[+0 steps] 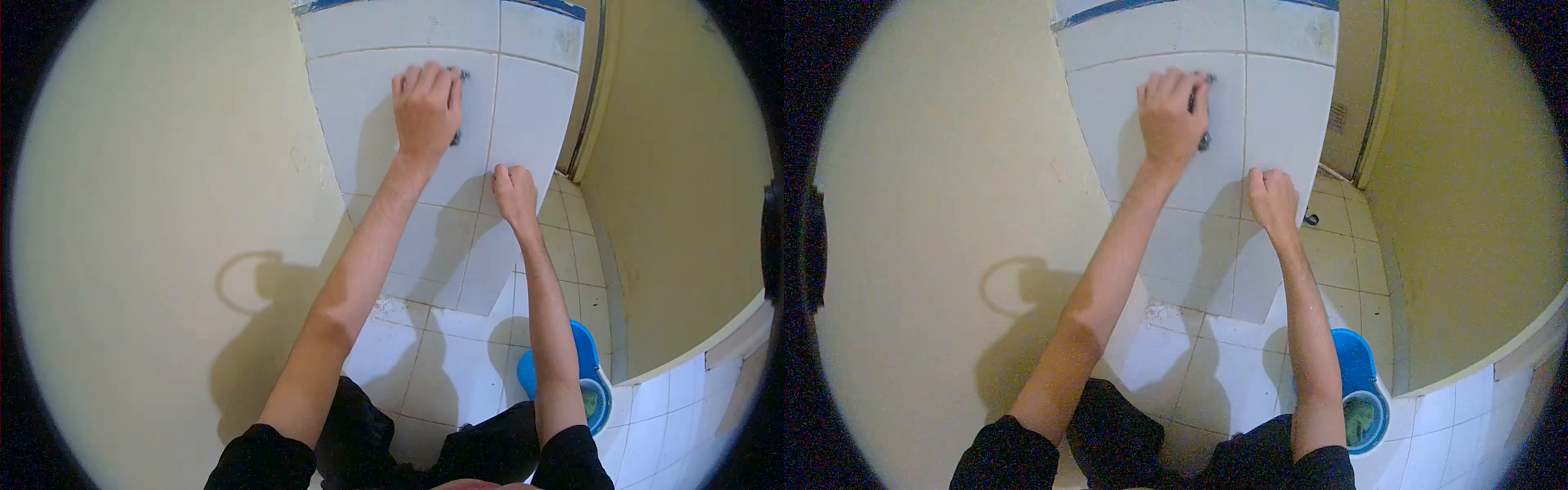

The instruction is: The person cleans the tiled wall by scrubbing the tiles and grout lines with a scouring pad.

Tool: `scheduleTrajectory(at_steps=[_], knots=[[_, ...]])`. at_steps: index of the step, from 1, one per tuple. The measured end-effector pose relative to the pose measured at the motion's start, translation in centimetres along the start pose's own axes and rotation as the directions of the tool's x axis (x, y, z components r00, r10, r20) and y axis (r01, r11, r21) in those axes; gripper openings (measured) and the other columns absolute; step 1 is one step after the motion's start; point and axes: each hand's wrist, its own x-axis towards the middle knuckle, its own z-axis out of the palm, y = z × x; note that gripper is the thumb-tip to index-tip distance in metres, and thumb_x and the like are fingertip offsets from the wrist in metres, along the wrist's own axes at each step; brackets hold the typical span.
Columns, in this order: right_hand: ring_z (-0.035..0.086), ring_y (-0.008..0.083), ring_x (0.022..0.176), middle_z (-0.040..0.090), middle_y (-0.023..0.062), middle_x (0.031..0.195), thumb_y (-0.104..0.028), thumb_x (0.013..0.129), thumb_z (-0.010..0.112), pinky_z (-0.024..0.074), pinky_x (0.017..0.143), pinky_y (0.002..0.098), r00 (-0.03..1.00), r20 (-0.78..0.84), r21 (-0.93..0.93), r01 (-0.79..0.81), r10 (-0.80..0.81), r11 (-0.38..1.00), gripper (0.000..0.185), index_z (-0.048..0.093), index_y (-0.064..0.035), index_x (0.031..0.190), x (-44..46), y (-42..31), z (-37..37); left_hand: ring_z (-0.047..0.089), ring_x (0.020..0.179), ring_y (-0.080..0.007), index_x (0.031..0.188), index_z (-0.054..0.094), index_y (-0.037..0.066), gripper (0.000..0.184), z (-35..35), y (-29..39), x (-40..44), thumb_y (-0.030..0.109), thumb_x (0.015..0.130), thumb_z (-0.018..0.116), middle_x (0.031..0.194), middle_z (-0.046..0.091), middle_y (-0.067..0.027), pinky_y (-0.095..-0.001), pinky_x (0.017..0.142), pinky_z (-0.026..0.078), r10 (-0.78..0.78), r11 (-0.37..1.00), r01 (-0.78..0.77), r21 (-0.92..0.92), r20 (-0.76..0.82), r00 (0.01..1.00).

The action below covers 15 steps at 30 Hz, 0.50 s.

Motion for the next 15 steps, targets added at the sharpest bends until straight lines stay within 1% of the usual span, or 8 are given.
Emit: scheduleTrajectory(at_steps=[1, 4, 7, 11, 13, 15], knots=[[0.059, 0.0481, 0.067, 0.059, 0.0320, 0.070, -0.034, 0.087, 0.046, 0.0430, 0.064, 0.0558, 1.000, 0.003, -0.003, -0.001, 0.001, 1.000, 0.051, 0.059, 0.0092, 0.063, 0.0, -0.1, -0.1, 0.056, 0.084, -0.0239, 0.087, 0.069, 0.010, 0.009, 0.1, -0.2, 0.8, 0.010, 0.079, 0.073, 0.085, 0.061, -0.0029, -0.0385, 0.075, 0.040, -0.003, 1.000, 0.003, 0.004, -0.024, 1.000], [0.059, 0.0481, 0.067, 0.058, 0.0318, 0.069, -0.034, 0.087, 0.046, 0.0431, 0.064, 0.0557, 1.000, 0.003, -0.010, -0.002, 0.002, 1.000, 0.051, 0.059, 0.0093, 0.063, -0.1, -0.2, -0.1, 0.056, 0.084, -0.0235, 0.088, 0.069, 0.010, 0.010, 0.2, -0.3, 1.0, 0.009, 0.079, 0.074, 0.085, 0.061, -0.0025, -0.0385, 0.075, 0.040, -0.020, 1.000, 0.020, -0.003, -0.018, 1.000], [0.059, 0.0484, 0.067, 0.058, 0.0316, 0.069, -0.034, 0.087, 0.046, 0.0430, 0.064, 0.0559, 1.000, 0.008, -0.020, -0.010, 0.010, 1.000, 0.050, 0.059, 0.0091, 0.063, -0.1, -0.5, -0.2, 0.056, 0.084, -0.0235, 0.087, 0.069, 0.010, 0.010, -0.6, 0.6, -2.6, 0.009, 0.079, 0.074, 0.085, 0.061, -0.0024, -0.0385, 0.075, 0.040, -0.050, 0.999, 0.048, 0.018, 0.081, 0.996], [0.059, 0.0483, 0.066, 0.058, 0.0310, 0.069, -0.034, 0.087, 0.047, 0.0430, 0.063, 0.0557, 1.000, -0.015, 0.007, 0.000, 0.000, 1.000, 0.050, 0.059, 0.0087, 0.063, 0.0, 0.2, 0.3, 0.054, 0.083, -0.0210, 0.088, 0.067, 0.009, 0.009, -0.6, 0.6, -4.8, 0.011, 0.082, 0.072, 0.084, 0.059, -0.0010, -0.0378, 0.078, 0.040, 0.010, 1.000, -0.009, -0.005, 0.070, 0.997], [0.059, 0.0480, 0.066, 0.059, 0.0308, 0.069, -0.034, 0.087, 0.047, 0.0432, 0.063, 0.0553, 1.000, -0.022, 0.009, 0.011, -0.011, 1.000, 0.050, 0.059, 0.0087, 0.063, 0.0, 0.4, 0.3, 0.054, 0.083, -0.0208, 0.089, 0.067, 0.009, 0.009, -0.4, 0.3, -3.4, 0.011, 0.081, 0.073, 0.083, 0.059, -0.0008, -0.0375, 0.079, 0.040, 0.035, 0.999, -0.035, 0.003, 0.062, 0.997], [0.059, 0.0476, 0.065, 0.059, 0.0305, 0.068, -0.034, 0.087, 0.047, 0.0433, 0.063, 0.0551, 1.000, -0.021, 0.009, 0.017, -0.017, 1.000, 0.050, 0.059, 0.0087, 0.063, 0.0, 0.4, 0.3, 0.055, 0.082, -0.0224, 0.091, 0.069, 0.010, 0.012, -0.1, -0.2, -1.3, 0.011, 0.080, 0.073, 0.083, 0.060, -0.0017, -0.0380, 0.076, 0.040, 0.061, 0.998, -0.061, -0.004, 0.018, 0.998]])
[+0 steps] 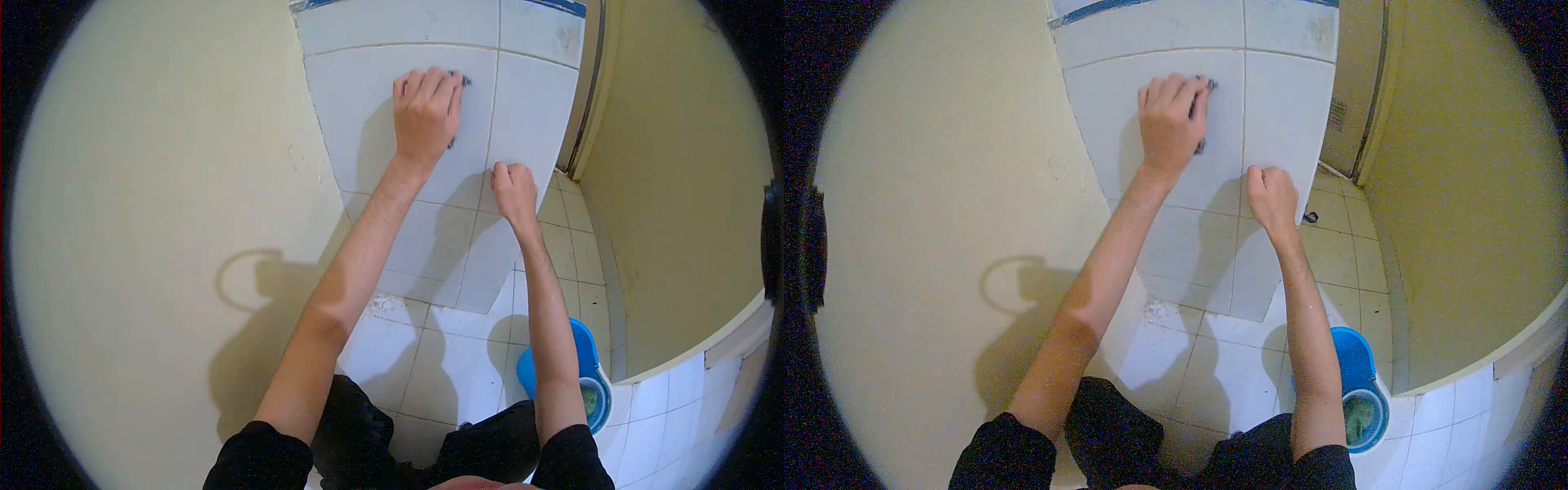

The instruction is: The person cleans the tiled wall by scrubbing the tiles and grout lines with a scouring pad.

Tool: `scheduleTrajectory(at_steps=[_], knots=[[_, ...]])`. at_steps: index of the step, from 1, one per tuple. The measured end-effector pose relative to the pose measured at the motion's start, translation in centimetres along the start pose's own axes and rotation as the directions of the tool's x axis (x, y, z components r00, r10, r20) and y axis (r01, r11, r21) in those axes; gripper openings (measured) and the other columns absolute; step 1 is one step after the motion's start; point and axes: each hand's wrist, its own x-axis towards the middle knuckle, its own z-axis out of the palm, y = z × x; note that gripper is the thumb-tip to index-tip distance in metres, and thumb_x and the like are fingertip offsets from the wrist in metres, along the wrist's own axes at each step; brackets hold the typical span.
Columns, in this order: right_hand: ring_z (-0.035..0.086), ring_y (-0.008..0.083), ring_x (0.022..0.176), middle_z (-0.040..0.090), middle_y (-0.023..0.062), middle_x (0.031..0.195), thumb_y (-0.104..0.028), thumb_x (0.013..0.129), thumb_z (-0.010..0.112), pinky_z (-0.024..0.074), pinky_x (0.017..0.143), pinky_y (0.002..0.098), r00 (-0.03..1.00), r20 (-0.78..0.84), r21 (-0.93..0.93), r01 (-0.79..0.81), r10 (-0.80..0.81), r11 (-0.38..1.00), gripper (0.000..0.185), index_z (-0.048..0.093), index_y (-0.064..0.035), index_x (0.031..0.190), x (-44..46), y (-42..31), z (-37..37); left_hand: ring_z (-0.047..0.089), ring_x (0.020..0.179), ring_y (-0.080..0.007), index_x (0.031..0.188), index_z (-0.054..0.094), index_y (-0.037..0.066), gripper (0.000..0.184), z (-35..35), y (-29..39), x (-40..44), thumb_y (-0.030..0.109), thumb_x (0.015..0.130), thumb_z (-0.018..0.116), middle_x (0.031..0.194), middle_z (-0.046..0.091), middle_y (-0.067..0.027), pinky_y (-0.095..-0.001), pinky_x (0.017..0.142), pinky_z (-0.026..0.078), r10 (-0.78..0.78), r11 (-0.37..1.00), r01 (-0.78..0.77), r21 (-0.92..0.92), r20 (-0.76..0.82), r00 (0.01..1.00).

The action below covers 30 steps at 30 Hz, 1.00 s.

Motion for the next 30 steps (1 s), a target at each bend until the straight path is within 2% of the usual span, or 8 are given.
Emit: scheduleTrajectory(at_steps=[5, 8, 11, 18, 21, 24, 26, 30], knots=[[0.059, 0.0464, 0.063, 0.058, 0.0298, 0.066, -0.034, 0.087, 0.047, 0.0426, 0.062, 0.0549, 0.999, 0.023, 0.002, -0.022, 0.022, 1.000, 0.051, 0.058, 0.0090, 0.063, 0.0, -0.4, -0.3, 0.055, 0.081, -0.0232, 0.091, 0.069, 0.011, 0.012, -0.1, -0.3, 1.0, 0.011, 0.080, 0.073, 0.083, 0.060, -0.0018, -0.0379, 0.075, 0.040, 0.004, 1.000, -0.004, 0.000, 0.003, 1.000], [0.058, 0.0461, 0.062, 0.057, 0.0298, 0.064, -0.035, 0.087, 0.047, 0.0424, 0.062, 0.0548, 0.999, 0.020, -0.001, -0.032, 0.032, 0.999, 0.052, 0.057, 0.0092, 0.062, -0.1, -0.8, -0.4, 0.055, 0.081, -0.0229, 0.090, 0.068, 0.011, 0.012, -0.6, 0.4, -2.3, 0.011, 0.079, 0.074, 0.083, 0.060, -0.0014, -0.0380, 0.075, 0.040, 0.003, 1.000, -0.002, -0.014, 0.056, 0.998], [0.058, 0.0466, 0.063, 0.057, 0.0303, 0.065, -0.035, 0.087, 0.047, 0.0423, 0.062, 0.0551, 1.000, 0.006, 0.021, -0.020, 0.020, 1.000, 0.052, 0.058, 0.0093, 0.062, -0.2, -0.6, -0.4, 0.055, 0.083, -0.0202, 0.091, 0.068, 0.010, 0.012, -0.8, 0.4, -3.3, 0.010, 0.080, 0.073, 0.085, 0.059, -0.0001, -0.0379, 0.081, 0.041, 0.019, 1.000, -0.018, -0.024, 0.080, 0.997], [0.059, 0.0476, 0.066, 0.058, 0.0309, 0.067, -0.035, 0.088, 0.047, 0.0425, 0.064, 0.0555, 1.000, -0.003, -0.001, 0.001, -0.001, 1.000, 0.052, 0.059, 0.0098, 0.064, -0.1, -0.3, -0.2, 0.056, 0.082, -0.0234, 0.091, 0.069, 0.011, 0.014, 0.2, -1.1, 2.9, 0.011, 0.079, 0.074, 0.085, 0.062, -0.0024, -0.0379, 0.077, 0.041, 0.091, 0.996, -0.091, 0.002, -0.037, 0.995], [0.059, 0.0481, 0.068, 0.059, 0.0309, 0.068, -0.035, 0.088, 0.047, 0.0433, 0.065, 0.0557, 1.000, 0.018, -0.010, -0.019, 0.019, 1.000, 0.052, 0.060, 0.0094, 0.064, -0.2, -0.6, -0.4, 0.057, 0.084, -0.0232, 0.093, 0.069, 0.011, 0.014, -0.2, -0.1, 1.8, 0.011, 0.079, 0.074, 0.085, 0.062, -0.0025, -0.0385, 0.079, 0.041, 0.076, 0.996, -0.077, 0.039, 0.033, 0.997], [0.060, 0.0484, 0.069, 0.060, 0.0307, 0.069, -0.035, 0.088, 0.047, 0.0442, 0.066, 0.0556, 1.000, 0.013, -0.011, -0.012, 0.013, 1.000, 0.052, 0.060, 0.0091, 0.064, 0.0, -0.3, -0.3, 0.057, 0.084, -0.0229, 0.094, 0.070, 0.011, 0.014, -0.1, 0.5, -1.7, 0.012, 0.080, 0.073, 0.086, 0.062, -0.0025, -0.0391, 0.080, 0.042, 0.142, 0.989, -0.139, -0.050, 0.057, 0.988], [0.060, 0.0484, 0.068, 0.060, 0.0304, 0.068, -0.035, 0.088, 0.047, 0.0447, 0.066, 0.0555, 0.999, -0.040, -0.025, 0.029, -0.030, 0.999, 0.052, 0.061, 0.0089, 0.064, 0.1, 0.7, 0.5, 0.056, 0.083, -0.0225, 0.094, 0.069, 0.011, 0.014, 0.1, 0.2, -2.0, 0.012, 0.080, 0.073, 0.086, 0.062, -0.0022, -0.0393, 0.079, 0.042, 0.162, 0.986, -0.160, -0.040, 0.074, 0.984], [0.060, 0.0485, 0.067, 0.060, 0.0303, 0.068, -0.034, 0.088, 0.047, 0.0450, 0.065, 0.0557, 1.000, -0.001, -0.019, -0.002, 0.002, 1.000, 0.051, 0.061, 0.0089, 0.064, 0.1, 0.3, 0.3, 0.056, 0.082, -0.0218, 0.093, 0.069, 0.011, 0.013, 0.6, -0.9, 1.7, 0.013, 0.081, 0.073, 0.086, 0.062, -0.0013, -0.0387, 0.078, 0.041, 0.244, 0.969, -0.245, 0.040, 0.021, 0.970]])
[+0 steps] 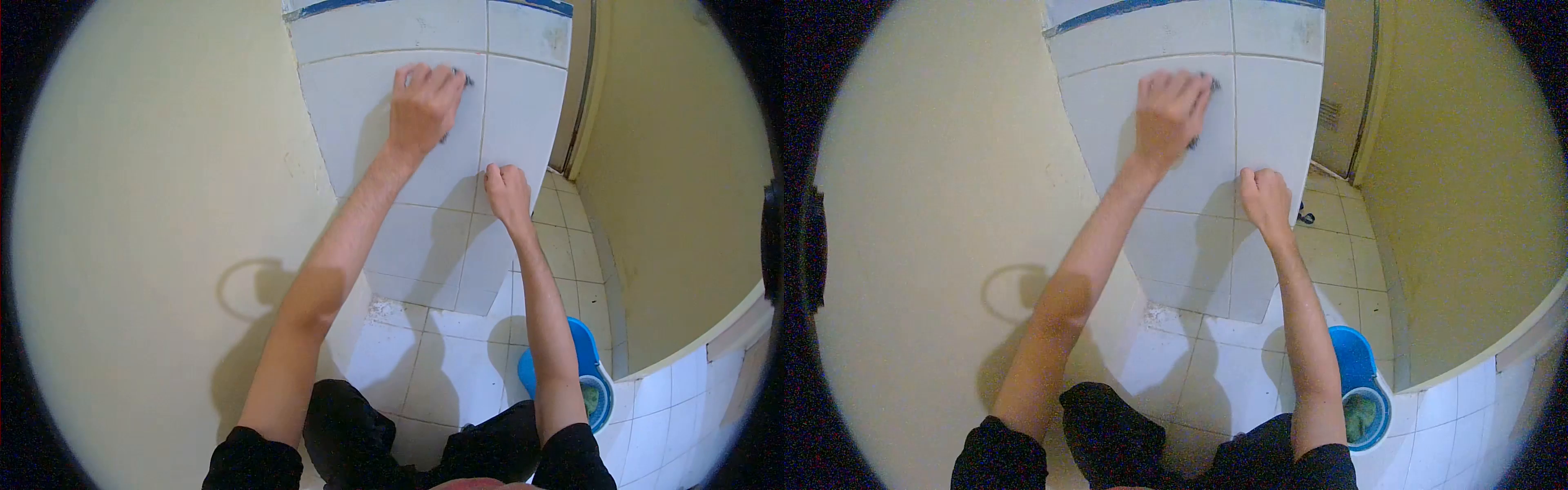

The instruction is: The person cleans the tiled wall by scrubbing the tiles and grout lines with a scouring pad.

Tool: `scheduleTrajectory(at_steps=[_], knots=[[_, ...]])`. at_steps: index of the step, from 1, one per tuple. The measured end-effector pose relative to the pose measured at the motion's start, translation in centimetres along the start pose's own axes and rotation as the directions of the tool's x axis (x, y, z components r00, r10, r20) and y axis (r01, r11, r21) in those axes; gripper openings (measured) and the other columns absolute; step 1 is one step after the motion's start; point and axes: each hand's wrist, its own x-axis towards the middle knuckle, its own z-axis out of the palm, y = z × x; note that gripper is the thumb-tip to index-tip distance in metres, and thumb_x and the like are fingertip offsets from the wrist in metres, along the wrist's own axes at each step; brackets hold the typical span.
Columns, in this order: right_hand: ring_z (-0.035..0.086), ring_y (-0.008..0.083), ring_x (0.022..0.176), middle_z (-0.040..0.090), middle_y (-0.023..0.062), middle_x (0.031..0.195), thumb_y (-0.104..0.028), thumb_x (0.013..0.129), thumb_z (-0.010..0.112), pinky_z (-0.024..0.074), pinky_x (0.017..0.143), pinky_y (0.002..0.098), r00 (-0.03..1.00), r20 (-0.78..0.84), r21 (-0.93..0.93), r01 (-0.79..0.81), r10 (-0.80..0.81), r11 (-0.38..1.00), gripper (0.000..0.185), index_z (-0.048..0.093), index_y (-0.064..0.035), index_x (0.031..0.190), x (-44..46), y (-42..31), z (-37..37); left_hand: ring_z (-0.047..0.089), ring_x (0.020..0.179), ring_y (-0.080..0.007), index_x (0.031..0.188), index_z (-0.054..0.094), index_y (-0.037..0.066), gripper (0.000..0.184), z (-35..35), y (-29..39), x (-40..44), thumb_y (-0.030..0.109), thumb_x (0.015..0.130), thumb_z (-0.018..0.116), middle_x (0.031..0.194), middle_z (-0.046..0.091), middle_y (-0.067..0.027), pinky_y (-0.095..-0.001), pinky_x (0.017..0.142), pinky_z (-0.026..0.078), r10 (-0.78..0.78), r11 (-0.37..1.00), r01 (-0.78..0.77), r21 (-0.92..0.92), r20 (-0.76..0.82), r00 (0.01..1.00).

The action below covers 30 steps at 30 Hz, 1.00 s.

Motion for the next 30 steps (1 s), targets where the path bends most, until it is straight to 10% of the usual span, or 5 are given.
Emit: scheduleTrajectory(at_steps=[30], knots=[[0.061, 0.0487, 0.076, 0.062, 0.0310, 0.074, -0.035, 0.088, 0.047, 0.0456, 0.071, 0.0572, 1.000, 0.003, -0.032, -0.018, 0.018, 0.999, 0.050, 0.064, 0.0069, 0.067, 0.1, 0.5, 0.3, 0.060, 0.090, -0.0188, 0.100, 0.069, 0.012, 0.019, -0.3, 0.5, -1.8, 0.018, 0.082, 0.071, 0.097, 0.066, -0.0016, -0.0377, 0.087, 0.042, 0.306, 0.948, -0.282, -0.147, 0.183, 0.934]])
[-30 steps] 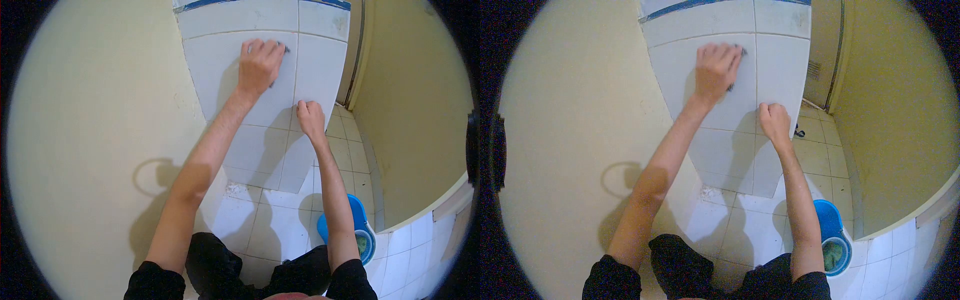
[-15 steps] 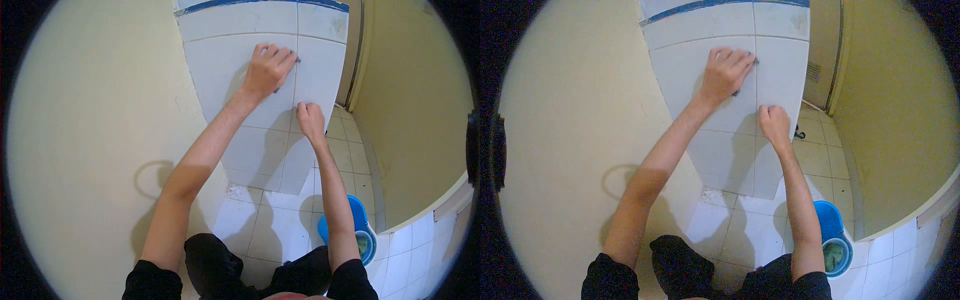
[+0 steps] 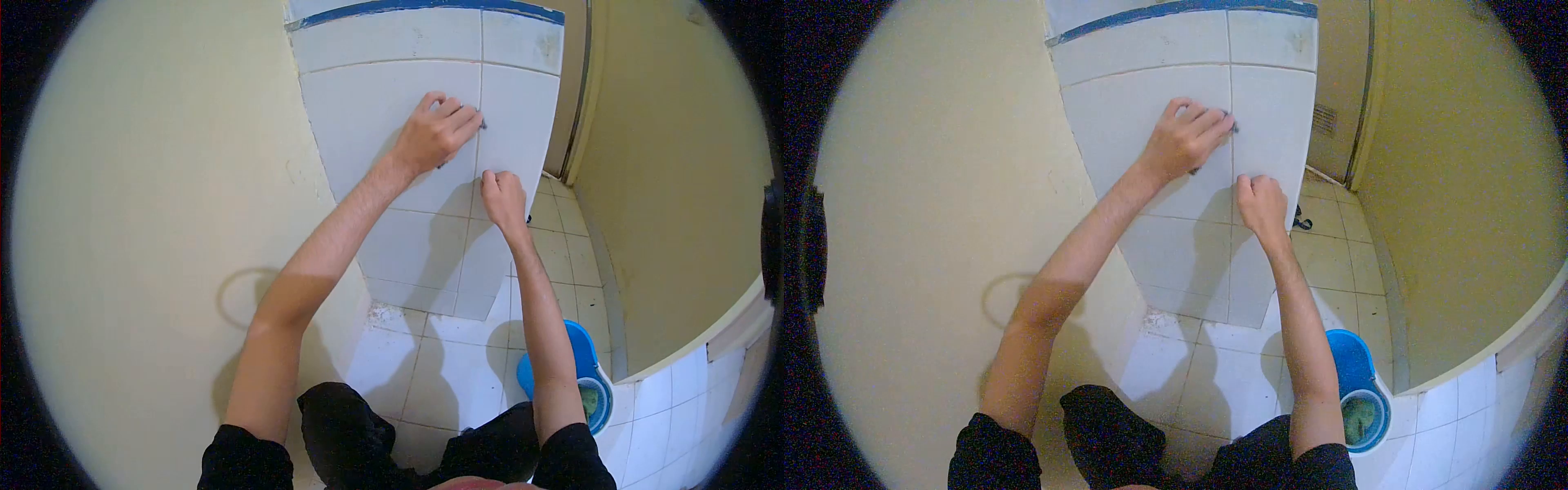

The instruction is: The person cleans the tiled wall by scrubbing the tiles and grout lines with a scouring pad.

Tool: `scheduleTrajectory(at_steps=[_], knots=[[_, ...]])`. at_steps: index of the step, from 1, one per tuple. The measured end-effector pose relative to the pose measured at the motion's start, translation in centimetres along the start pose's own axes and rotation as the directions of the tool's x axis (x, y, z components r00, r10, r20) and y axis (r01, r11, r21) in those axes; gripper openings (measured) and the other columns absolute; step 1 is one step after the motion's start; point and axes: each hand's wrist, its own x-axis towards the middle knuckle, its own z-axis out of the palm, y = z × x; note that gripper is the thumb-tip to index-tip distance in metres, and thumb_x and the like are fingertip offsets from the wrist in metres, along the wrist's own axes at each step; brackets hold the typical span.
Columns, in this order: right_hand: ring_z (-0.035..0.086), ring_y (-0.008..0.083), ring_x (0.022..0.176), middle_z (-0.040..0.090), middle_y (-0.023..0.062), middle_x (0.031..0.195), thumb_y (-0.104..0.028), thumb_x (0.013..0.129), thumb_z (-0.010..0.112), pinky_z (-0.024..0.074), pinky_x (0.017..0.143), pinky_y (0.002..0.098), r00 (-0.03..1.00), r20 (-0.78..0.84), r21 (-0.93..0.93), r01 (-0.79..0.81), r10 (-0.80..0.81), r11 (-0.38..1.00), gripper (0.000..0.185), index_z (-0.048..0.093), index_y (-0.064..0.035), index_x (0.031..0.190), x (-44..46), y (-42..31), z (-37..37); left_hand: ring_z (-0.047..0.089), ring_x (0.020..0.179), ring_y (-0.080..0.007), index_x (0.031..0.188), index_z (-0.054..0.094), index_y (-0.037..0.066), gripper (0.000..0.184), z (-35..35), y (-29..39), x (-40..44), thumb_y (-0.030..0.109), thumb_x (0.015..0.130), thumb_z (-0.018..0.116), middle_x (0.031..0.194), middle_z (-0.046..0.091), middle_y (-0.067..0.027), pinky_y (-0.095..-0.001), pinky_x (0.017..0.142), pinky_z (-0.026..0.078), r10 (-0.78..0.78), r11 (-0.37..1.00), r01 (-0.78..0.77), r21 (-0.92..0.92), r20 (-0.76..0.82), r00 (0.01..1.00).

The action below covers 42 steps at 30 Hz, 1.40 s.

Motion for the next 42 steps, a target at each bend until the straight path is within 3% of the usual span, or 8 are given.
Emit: scheduleTrajectory(at_steps=[6, 11, 14, 19, 24, 28, 36, 42], knots=[[0.061, 0.0478, 0.072, 0.060, 0.0312, 0.071, -0.035, 0.088, 0.047, 0.0455, 0.068, 0.0562, 1.000, 0.019, -0.006, -0.001, 0.001, 1.000, 0.051, 0.062, 0.0084, 0.066, -0.2, -0.9, -0.7, 0.058, 0.087, -0.0226, 0.096, 0.069, 0.013, 0.016, -1.6, -5.3, 3.4, 0.018, 0.082, 0.072, 0.088, 0.062, -0.0008, -0.0390, 0.080, 0.043, -0.148, 0.988, 0.153, 0.014, -0.173, 0.974], [0.055, 0.0371, 0.054, 0.053, 0.0217, 0.055, -0.032, 0.086, 0.046, 0.0405, 0.058, 0.0483, 0.999, -0.047, 0.046, 0.026, -0.024, 0.999, 0.048, 0.056, 0.0054, 0.059, -0.2, -0.5, -0.2, 0.058, 0.085, -0.0186, 0.097, 0.071, 0.012, 0.019, -1.5, -2.0, -3.0, 0.016, 0.079, 0.074, 0.090, 0.064, 0.0013, -0.0371, 0.081, 0.043, -0.148, 0.988, 0.150, 0.028, -0.051, 0.988], [0.061, 0.0478, 0.068, 0.060, 0.0312, 0.070, -0.035, 0.087, 0.047, 0.0461, 0.066, 0.0549, 0.999, 0.046, 0.026, -0.021, 0.020, 0.999, 0.051, 0.062, 0.0091, 0.066, -0.2, -0.9, -0.8, 0.059, 0.083, -0.0170, 0.100, 0.071, 0.011, 0.022, -1.3, 0.8, -8.0, 0.015, 0.079, 0.073, 0.092, 0.065, 0.0019, -0.0366, 0.083, 0.043, -0.108, 0.994, 0.108, -0.001, 0.012, 0.994], [0.059, 0.0484, 0.065, 0.059, 0.0310, 0.069, -0.034, 0.087, 0.047, 0.0444, 0.063, 0.0555, 0.999, -0.023, 0.035, 0.041, -0.040, 0.999, 0.051, 0.061, 0.0093, 0.066, -0.2, -0.5, -0.4, 0.059, 0.081, -0.0157, 0.095, 0.071, 0.011, 0.017, -2.0, -1.8, -6.3, 0.014, 0.078, 0.073, 0.093, 0.066, 0.0020, -0.0350, 0.084, 0.044, -0.087, 0.992, 0.090, 0.087, -0.029, 0.996], [0.057, 0.0480, 0.061, 0.056, 0.0308, 0.066, -0.034, 0.087, 0.047, 0.0421, 0.060, 0.0551, 1.000, -0.005, 0.055, 0.022, -0.022, 0.998, 0.051, 0.059, 0.0096, 0.064, -0.2, -0.8, -0.7, 0.057, 0.082, -0.0204, 0.091, 0.070, 0.012, 0.015, -2.6, -7.6, -0.5, 0.013, 0.078, 0.075, 0.085, 0.062, 0.0007, -0.0361, 0.076, 0.042, -0.366, 0.909, 0.402, 0.109, -0.252, 0.896], [0.056, 0.0472, 0.059, 0.055, 0.0302, 0.063, -0.033, 0.087, 0.047, 0.0408, 0.059, 0.0546, 0.999, -0.021, 0.058, 0.027, -0.026, 0.998, 0.051, 0.056, 0.0095, 0.061, -0.3, -0.5, -0.3, 0.055, 0.078, -0.0215, 0.090, 0.070, 0.012, 0.014, -2.1, -6.8, -1.8, 0.011, 0.077, 0.076, 0.081, 0.060, 0.0002, -0.0358, 0.073, 0.041, -0.345, 0.925, 0.378, 0.029, -0.347, 0.872], [0.056, 0.0462, 0.061, 0.055, 0.0301, 0.064, -0.032, 0.088, 0.046, 0.0390, 0.060, 0.0550, 0.999, -0.022, 0.064, 0.035, -0.033, 0.997, 0.050, 0.056, 0.0094, 0.062, -0.2, -0.1, 0.0, 0.057, 0.080, -0.0229, 0.097, 0.071, 0.013, 0.021, -0.2, 3.2, -12.0, 0.008, 0.078, 0.077, 0.083, 0.063, -0.0013, -0.0379, 0.075, 0.042, -0.596, 0.771, 0.636, 0.019, -0.328, 0.733], [0.056, 0.0467, 0.065, 0.056, 0.0303, 0.066, -0.033, 0.088, 0.046, 0.0399, 0.062, 0.0546, 1.000, 0.006, 0.057, -0.009, 0.008, 0.998, 0.051, 0.056, 0.0096, 0.062, -0.4, -0.6, -0.2, 0.056, 0.082, -0.0249, 0.092, 0.071, 0.011, 0.014, -1.7, -2.7, -5.7, 0.011, 0.079, 0.076, 0.084, 0.062, -0.0036, -0.0395, 0.075, 0.042, -0.641, 0.728, 0.685, -0.001, -0.356, 0.680]])
